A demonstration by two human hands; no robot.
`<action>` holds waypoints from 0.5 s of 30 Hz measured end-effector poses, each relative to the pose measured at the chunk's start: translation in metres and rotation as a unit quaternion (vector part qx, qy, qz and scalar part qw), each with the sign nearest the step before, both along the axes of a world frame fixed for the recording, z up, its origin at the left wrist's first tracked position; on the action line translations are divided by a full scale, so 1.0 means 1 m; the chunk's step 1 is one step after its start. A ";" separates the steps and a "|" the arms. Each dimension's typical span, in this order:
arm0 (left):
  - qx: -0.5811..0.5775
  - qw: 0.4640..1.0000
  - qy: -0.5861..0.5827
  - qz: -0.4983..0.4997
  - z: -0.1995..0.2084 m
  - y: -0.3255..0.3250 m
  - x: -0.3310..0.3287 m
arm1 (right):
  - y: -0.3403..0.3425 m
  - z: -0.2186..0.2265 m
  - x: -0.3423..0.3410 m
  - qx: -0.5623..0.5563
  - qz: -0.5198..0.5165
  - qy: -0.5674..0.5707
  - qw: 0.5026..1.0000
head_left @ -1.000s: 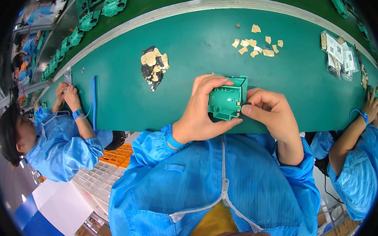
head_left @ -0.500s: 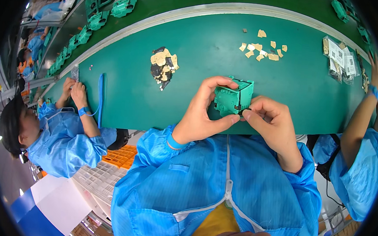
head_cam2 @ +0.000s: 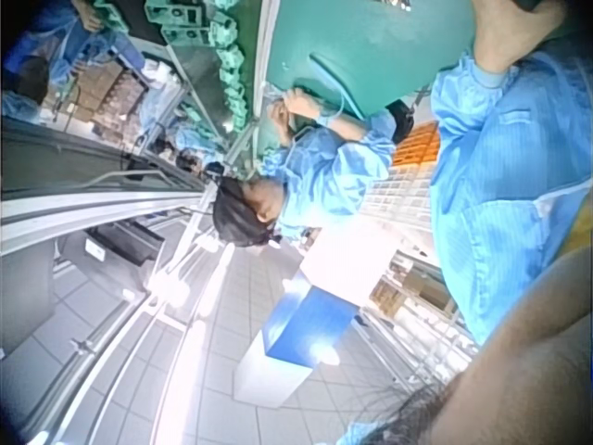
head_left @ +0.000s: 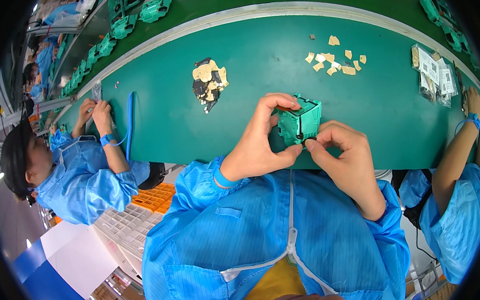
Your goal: The person assembles electronic components by attaching yellow and black pieces to a green plastic casing by hand.
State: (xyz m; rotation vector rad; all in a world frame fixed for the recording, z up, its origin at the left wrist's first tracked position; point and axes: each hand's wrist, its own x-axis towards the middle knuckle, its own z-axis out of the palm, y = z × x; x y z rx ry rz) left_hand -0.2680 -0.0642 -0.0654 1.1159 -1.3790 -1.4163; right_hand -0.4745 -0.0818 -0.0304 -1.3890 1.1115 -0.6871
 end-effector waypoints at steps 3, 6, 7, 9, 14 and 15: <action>0.003 1.000 -0.001 0.001 0.000 0.000 0.000 | 0.000 0.002 0.001 -0.018 0.003 0.006 1.000; -0.006 1.000 -0.002 0.000 -0.001 -0.001 -0.001 | 0.000 0.005 0.002 -0.037 0.010 0.011 0.999; -0.009 1.000 -0.003 0.001 -0.001 -0.001 -0.002 | 0.000 0.005 0.003 -0.044 0.008 0.016 0.999; -0.011 1.000 -0.004 0.002 -0.001 -0.001 -0.003 | 0.000 0.007 0.003 -0.051 0.006 0.021 0.998; -0.013 1.000 0.023 -0.001 -0.004 -0.001 -0.002 | -0.001 0.011 0.005 -0.041 0.009 0.028 0.999; -0.013 1.000 0.023 -0.001 -0.004 -0.001 -0.002 | -0.001 0.011 0.005 -0.041 0.009 0.028 0.999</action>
